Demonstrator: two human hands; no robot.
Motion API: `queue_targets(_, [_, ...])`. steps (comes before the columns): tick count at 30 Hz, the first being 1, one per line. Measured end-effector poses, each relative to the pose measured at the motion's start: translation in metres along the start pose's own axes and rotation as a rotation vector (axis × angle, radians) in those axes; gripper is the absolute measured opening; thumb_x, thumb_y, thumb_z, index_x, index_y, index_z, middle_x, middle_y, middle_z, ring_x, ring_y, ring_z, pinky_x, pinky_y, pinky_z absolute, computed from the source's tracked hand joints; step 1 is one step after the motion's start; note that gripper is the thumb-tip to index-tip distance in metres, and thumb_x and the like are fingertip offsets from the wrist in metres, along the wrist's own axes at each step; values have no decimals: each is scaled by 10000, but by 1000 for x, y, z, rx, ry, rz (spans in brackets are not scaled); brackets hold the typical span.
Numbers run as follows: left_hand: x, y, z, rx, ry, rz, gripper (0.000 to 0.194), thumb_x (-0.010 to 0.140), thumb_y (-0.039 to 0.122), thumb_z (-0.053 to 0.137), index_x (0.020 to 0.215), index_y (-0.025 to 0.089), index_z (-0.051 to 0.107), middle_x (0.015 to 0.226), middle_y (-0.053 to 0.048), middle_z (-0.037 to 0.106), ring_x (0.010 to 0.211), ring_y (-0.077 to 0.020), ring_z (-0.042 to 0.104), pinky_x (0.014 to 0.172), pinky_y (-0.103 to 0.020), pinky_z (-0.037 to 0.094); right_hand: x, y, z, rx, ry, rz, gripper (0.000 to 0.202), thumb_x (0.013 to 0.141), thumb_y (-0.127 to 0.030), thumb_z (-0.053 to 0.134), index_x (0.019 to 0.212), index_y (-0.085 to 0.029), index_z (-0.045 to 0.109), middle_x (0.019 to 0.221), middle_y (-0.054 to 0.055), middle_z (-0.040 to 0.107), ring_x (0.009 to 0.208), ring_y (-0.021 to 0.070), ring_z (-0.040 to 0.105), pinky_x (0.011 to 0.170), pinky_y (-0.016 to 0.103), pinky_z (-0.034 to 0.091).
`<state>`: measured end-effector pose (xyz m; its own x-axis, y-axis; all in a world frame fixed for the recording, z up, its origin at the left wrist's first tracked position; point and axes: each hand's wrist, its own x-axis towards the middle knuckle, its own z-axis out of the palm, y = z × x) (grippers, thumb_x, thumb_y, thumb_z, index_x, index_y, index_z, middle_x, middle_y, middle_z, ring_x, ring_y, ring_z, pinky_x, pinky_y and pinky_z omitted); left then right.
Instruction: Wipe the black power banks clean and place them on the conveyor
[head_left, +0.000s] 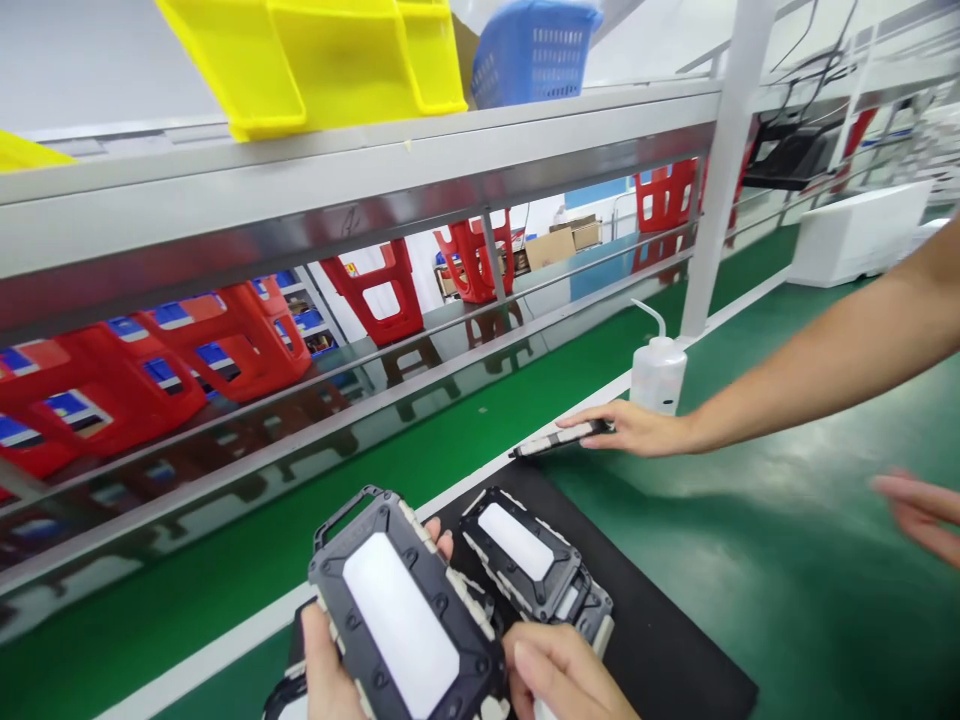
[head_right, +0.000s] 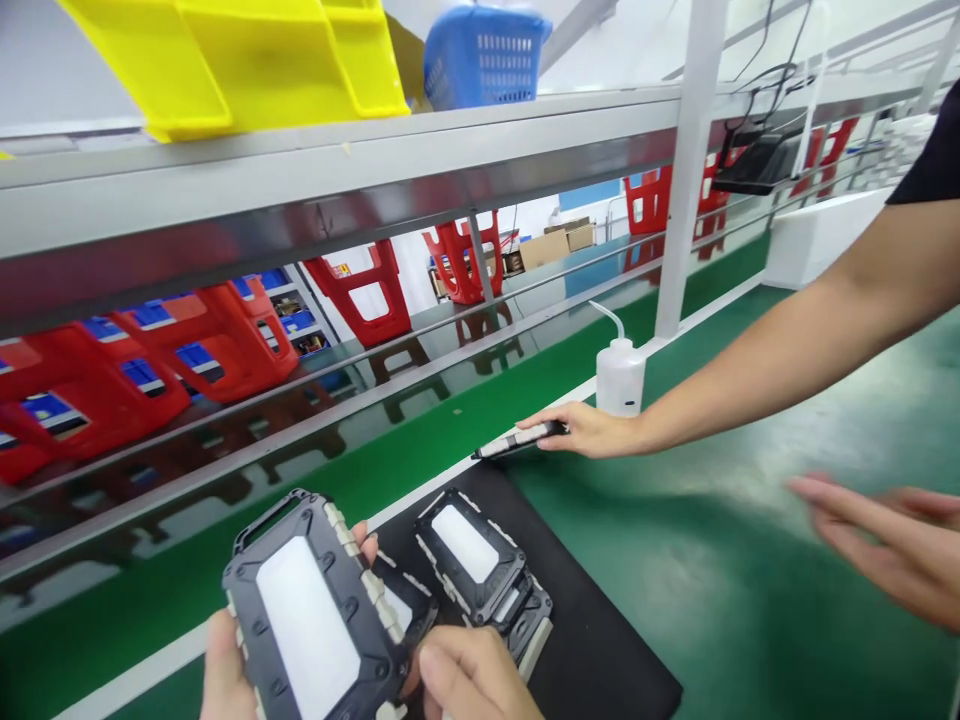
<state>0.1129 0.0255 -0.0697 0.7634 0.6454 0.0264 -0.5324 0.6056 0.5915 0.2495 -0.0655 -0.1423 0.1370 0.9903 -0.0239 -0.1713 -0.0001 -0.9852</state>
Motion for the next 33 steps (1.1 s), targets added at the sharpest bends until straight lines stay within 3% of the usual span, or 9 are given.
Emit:
queue_targets(5, [0, -4, 0, -59, -62, 124, 734, 883, 639, 222, 1312, 117, 508, 1330, -139, 529, 1230, -276, 510, 1072, -455, 329, -4, -14, 4, 16, 61, -30, 614, 817, -706, 408, 772, -134, 625, 552, -22, 431, 547, 122, 408, 543, 244, 316])
queue_targets(8, [-1, -8, 4, -101, 15, 220, 673, 904, 575, 285, 1281, 80, 540, 1259, -177, 590, 1130, -269, 593, 997, -411, 430, -6, -18, 5, 17, 100, -43, 539, 829, -652, 446, 731, -148, 609, 525, -43, 375, 527, 117, 353, 536, 251, 296])
queue_targets(12, [-2, -7, 16, -222, 154, 216, 659, 891, 565, 328, 1177, 52, 625, 1143, -171, 669, 1004, -247, 655, 884, -347, 505, -7, -20, 5, -77, 85, -60, 464, 819, -598, 513, 700, -162, 616, 516, -45, 348, 511, 117, 313, 508, 254, 281])
queue_targets(17, [-5, -4, 27, -308, 263, 205, 687, 876, 591, 341, 1120, 30, 654, 1045, -183, 701, 915, -242, 672, 815, -328, 511, -13, -20, 2, -116, 220, -79, 433, 795, -596, 539, 876, -187, 658, 545, -28, 406, 516, 142, 388, 519, 267, 352])
queue_targets(22, [-8, -3, 28, -311, 276, 203, 695, 866, 600, 357, 1151, 27, 629, 1016, -187, 699, 839, -231, 667, 764, -324, 500, -15, -37, 10, -314, 36, -198, 378, 795, -566, 539, 693, -208, 605, 627, 17, 504, 600, 178, 459, 582, 288, 353])
queue_targets(26, [-9, -1, 30, -325, 308, 207, 665, 863, 603, 353, 1155, 74, 631, 1052, -164, 683, 872, -222, 652, 814, -321, 482, -12, -49, 25, -269, 91, -121, 392, 785, -556, 559, 607, -208, 536, 656, 21, 535, 642, 182, 462, 602, 282, 353])
queue_targets(30, [-11, 3, 31, -348, 369, 220, 632, 871, 574, 364, 1217, 95, 586, 1078, -157, 668, 895, -221, 651, 846, -324, 483, -12, -53, 31, -239, 6, -135, 409, 845, -527, 500, 606, -195, 521, 604, 6, 470, 591, 155, 414, 580, 267, 368])
queue_targets(33, [-12, 4, 34, -349, 415, 232, 638, 865, 572, 374, 1214, 81, 585, 1060, -169, 668, 900, -240, 652, 809, -338, 506, -13, -55, 34, -255, 22, -163, 443, 858, -507, 499, 550, -189, 478, 536, -20, 378, 501, 117, 340, 478, 238, 325])
